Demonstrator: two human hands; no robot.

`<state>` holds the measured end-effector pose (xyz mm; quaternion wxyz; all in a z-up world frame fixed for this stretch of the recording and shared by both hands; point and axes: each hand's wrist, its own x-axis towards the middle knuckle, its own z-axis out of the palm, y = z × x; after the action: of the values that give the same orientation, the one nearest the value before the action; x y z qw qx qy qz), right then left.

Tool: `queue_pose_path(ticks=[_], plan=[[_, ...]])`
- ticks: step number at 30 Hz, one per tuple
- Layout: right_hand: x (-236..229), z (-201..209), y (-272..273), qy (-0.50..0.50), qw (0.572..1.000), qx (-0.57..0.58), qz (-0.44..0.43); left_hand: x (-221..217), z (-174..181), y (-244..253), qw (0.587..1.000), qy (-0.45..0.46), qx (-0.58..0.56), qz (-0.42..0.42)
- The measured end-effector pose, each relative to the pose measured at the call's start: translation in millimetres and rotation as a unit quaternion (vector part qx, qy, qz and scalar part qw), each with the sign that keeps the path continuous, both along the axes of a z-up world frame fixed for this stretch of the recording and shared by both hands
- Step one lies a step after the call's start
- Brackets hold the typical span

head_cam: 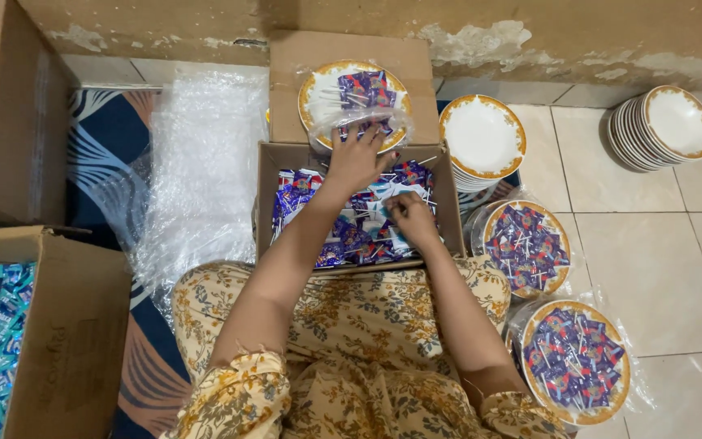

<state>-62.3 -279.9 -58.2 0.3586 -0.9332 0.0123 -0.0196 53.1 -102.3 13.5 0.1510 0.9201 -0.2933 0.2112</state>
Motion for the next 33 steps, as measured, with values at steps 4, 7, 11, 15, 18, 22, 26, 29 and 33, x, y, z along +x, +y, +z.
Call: queue_pose_path(ticks=[4, 7, 11, 15, 18, 22, 26, 29, 33], plan=[[0.1, 2.7, 0.9, -0.015, 0.999, -0.028, 0.007, 29.1, 14.1, 2.0, 0.989, 0.121, 0.065, -0.052], [2.0, -2.7, -5.1, -0.024, 1.000, -0.016, 0.002, 30.9, 41.8, 9.1, 0.945, 0.298, 0.115, -0.067], [11.2, -6.6, -15.6, -0.062, 0.993, -0.080, -0.053, 25.0, 24.6, 14.7, 0.971, 0.200, 0.109, -0.077], [36.6, -25.1, -36.8, -0.009, 0.984, -0.178, 0.016, 19.7, -29.5, 17.3, 0.976, -0.105, -0.051, -0.184], [29.1, 17.9, -24.5, 0.079, 0.987, -0.137, 0.029, -18.0, -66.5, 29.9, 0.958, -0.182, -0.063, -0.213], [38.9, -14.5, -29.3, 0.105, 0.970, -0.218, 0.018, -49.5, -109.9, 58.4, 0.969, -0.170, -0.068, -0.168], [36.9, -21.9, -27.1, 0.126, 0.962, -0.243, 0.004, -50.1, -139.2, 64.1, 0.993, -0.040, -0.005, -0.114], [27.9, -9.9, -26.2, 0.111, 0.968, -0.224, -0.003, -44.0, -150.2, 54.3, 0.997, -0.005, 0.008, -0.080], [18.4, 5.0, -27.0, -0.023, 0.996, -0.083, -0.009, -51.7, -141.1, 44.0, 0.999, -0.044, -0.010, -0.020]])
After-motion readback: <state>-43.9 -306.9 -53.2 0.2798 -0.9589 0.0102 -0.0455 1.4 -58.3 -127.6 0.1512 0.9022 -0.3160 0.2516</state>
